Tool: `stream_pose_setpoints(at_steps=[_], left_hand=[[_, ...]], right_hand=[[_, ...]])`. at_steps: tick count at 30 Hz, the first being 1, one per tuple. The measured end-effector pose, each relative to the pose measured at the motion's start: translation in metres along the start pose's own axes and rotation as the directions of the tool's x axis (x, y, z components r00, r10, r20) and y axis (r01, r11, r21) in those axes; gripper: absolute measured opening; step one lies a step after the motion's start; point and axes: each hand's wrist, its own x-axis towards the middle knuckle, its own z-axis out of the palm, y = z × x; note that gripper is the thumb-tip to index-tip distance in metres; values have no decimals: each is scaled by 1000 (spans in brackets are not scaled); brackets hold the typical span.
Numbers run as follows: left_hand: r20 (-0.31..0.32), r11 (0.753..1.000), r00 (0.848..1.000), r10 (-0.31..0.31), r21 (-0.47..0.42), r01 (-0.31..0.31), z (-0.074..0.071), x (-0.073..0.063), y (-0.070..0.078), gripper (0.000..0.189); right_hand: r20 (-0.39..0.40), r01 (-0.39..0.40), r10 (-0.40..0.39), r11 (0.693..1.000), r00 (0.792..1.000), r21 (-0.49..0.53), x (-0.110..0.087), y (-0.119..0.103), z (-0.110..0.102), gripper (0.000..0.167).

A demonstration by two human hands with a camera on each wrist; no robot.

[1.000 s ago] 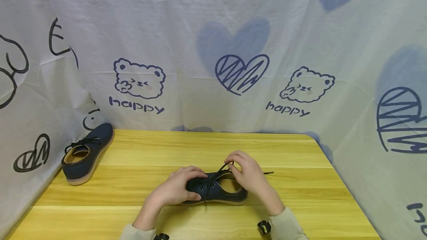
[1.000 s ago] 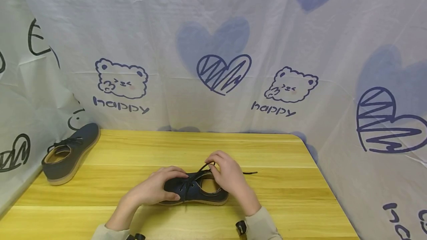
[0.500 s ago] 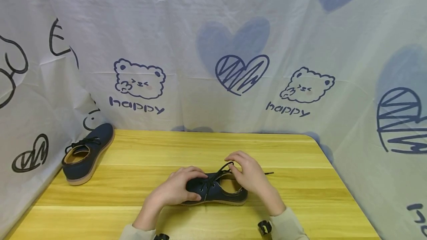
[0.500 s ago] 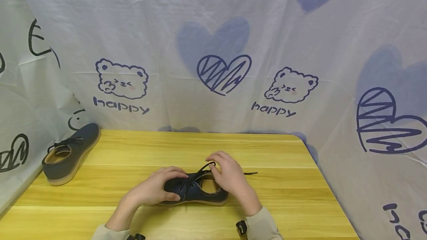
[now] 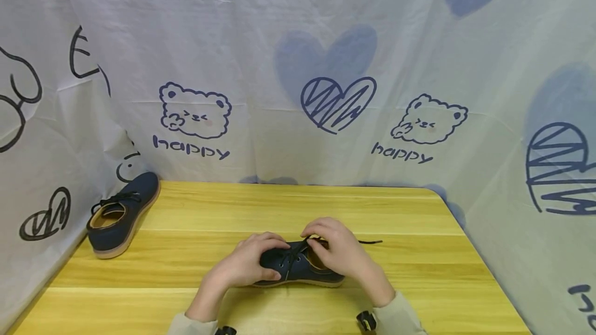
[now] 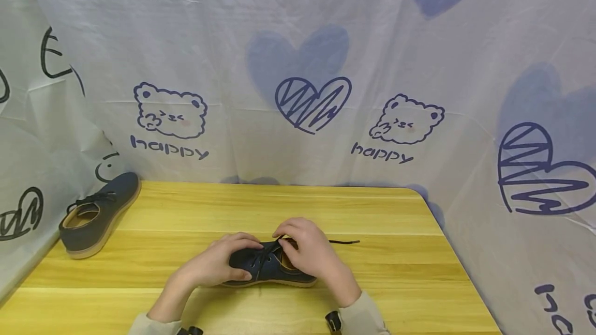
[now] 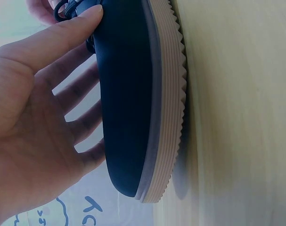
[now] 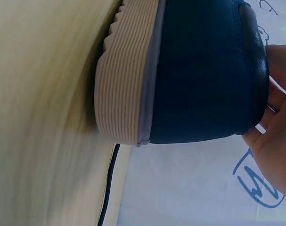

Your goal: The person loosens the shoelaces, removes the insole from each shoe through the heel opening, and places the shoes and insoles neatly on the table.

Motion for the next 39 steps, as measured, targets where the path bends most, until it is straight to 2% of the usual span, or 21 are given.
stream_pose_setpoints(at_steps=[9, 15, 22, 27, 39], left_hand=[[6, 1000, 1000, -3, -9, 3, 0, 0, 0, 54], [7, 1000, 1000, 2, -9, -2, 1, 0, -1, 54], [1, 1000, 1000, 5, -7, -5, 1, 0, -1, 54], [-2, 1000, 1000, 9, -1, -9, 1, 0, -1, 54], [-7, 1000, 1000, 10, 12, -10, 2, 1, -2, 55]], right_hand=[[90, 49, -48, 999, 995, -1, -1, -2, 2, 17], [89, 70, -69, 997, 994, -11, -1, -2, 2, 17], [58, 80, -78, 996, 995, -30, -1, -1, 3, 17], [6, 73, -73, 997, 997, -34, -1, 1, 2, 17], [-128, -14, 6, 998, 992, -59, -3, 11, -6, 21]])
